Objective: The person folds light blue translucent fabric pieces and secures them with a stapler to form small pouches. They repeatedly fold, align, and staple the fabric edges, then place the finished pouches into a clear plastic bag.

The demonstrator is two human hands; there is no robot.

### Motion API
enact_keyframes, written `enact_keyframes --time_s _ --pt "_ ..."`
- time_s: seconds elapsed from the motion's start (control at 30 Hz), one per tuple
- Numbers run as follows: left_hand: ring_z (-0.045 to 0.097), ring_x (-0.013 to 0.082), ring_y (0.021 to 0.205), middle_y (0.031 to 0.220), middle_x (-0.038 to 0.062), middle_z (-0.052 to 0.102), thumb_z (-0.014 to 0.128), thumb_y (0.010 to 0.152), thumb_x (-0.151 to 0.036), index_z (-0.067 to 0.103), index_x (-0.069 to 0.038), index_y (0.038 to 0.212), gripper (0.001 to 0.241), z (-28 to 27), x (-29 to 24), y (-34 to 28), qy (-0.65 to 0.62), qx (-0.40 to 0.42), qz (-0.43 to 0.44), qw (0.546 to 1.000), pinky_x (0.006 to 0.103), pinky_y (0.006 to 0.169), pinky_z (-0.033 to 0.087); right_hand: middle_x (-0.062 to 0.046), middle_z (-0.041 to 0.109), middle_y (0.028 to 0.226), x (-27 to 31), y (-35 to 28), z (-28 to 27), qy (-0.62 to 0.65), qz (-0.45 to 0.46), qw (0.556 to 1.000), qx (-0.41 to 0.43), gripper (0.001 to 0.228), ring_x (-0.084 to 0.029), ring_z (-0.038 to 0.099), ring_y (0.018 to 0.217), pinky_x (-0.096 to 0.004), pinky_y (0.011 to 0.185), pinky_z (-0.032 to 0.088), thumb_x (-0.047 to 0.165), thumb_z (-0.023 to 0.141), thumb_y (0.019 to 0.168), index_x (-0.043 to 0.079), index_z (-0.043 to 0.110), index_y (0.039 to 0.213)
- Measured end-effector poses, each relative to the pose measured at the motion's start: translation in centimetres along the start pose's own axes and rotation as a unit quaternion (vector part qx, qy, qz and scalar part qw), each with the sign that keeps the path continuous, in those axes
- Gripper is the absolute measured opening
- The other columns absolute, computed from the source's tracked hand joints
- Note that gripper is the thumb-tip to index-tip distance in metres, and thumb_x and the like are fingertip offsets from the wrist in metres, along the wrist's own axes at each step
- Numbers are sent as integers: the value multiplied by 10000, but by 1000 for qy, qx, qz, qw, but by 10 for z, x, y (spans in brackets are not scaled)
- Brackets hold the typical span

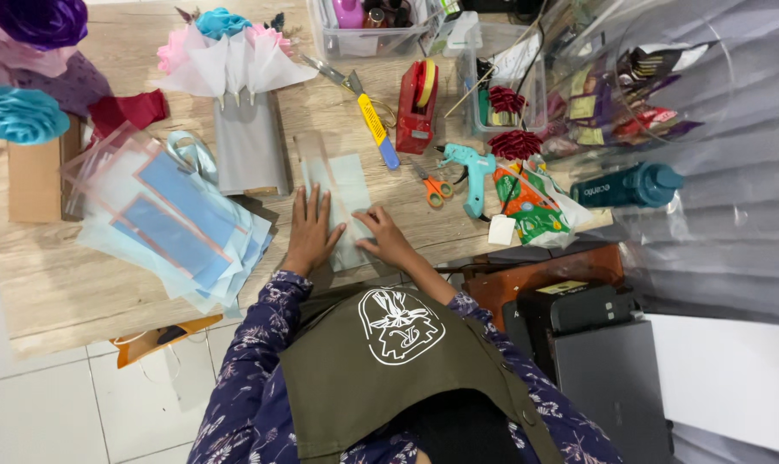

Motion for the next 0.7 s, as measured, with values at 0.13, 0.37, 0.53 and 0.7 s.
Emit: enact_keyframes --time_s 0.13,0.37,0.53,0.7 --pt "161 472 1449 1583 206 232 440 964 -565 319 -67 1526 761 -2 3 -2 -8 16 -12 1000 530 1187 155 -136 414 1161 15 -1 -6 -6 -2 1000 25 668 -420 533 1090 -499 985 468 288 737 818 189 483 1427" --pt "131 436 1471 1613 143 201 434 865 -725 265 -143 1556 919 4 4 -1 20 67 -24 997 501 1213 100 -95 353 1170 2 1 6 -39 -14 998 41 700 -318 481 1086 -424 1005 429 297 755 790 238 476 1429" --pt "129 430 1475 1628 124 177 463 698 -860 217 -173 1572 1139 -2 2 -2 47 90 -22 995 496 1206 130 -101 344 1161 6 7 1 -17 13 998 65 841 -336 474 1083 -435 1002 423 278 780 766 262 374 1503" --pt "146 430 1469 1631 112 173 381 580 -972 179 -181 1580 1290 -10 1 -1 82 112 7 990 485 1200 173 -119 331 1151 5 16 5 -55 66 987 137 983 -375 432 1139 -445 1023 427 400 831 716 308 301 1539"
Point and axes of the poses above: each hand's wrist, its own y-axis towards the middle knuckle, its own z-axis out of the palm, x = y × z, the point moved 8 cm from there along y, towards the middle knuckle
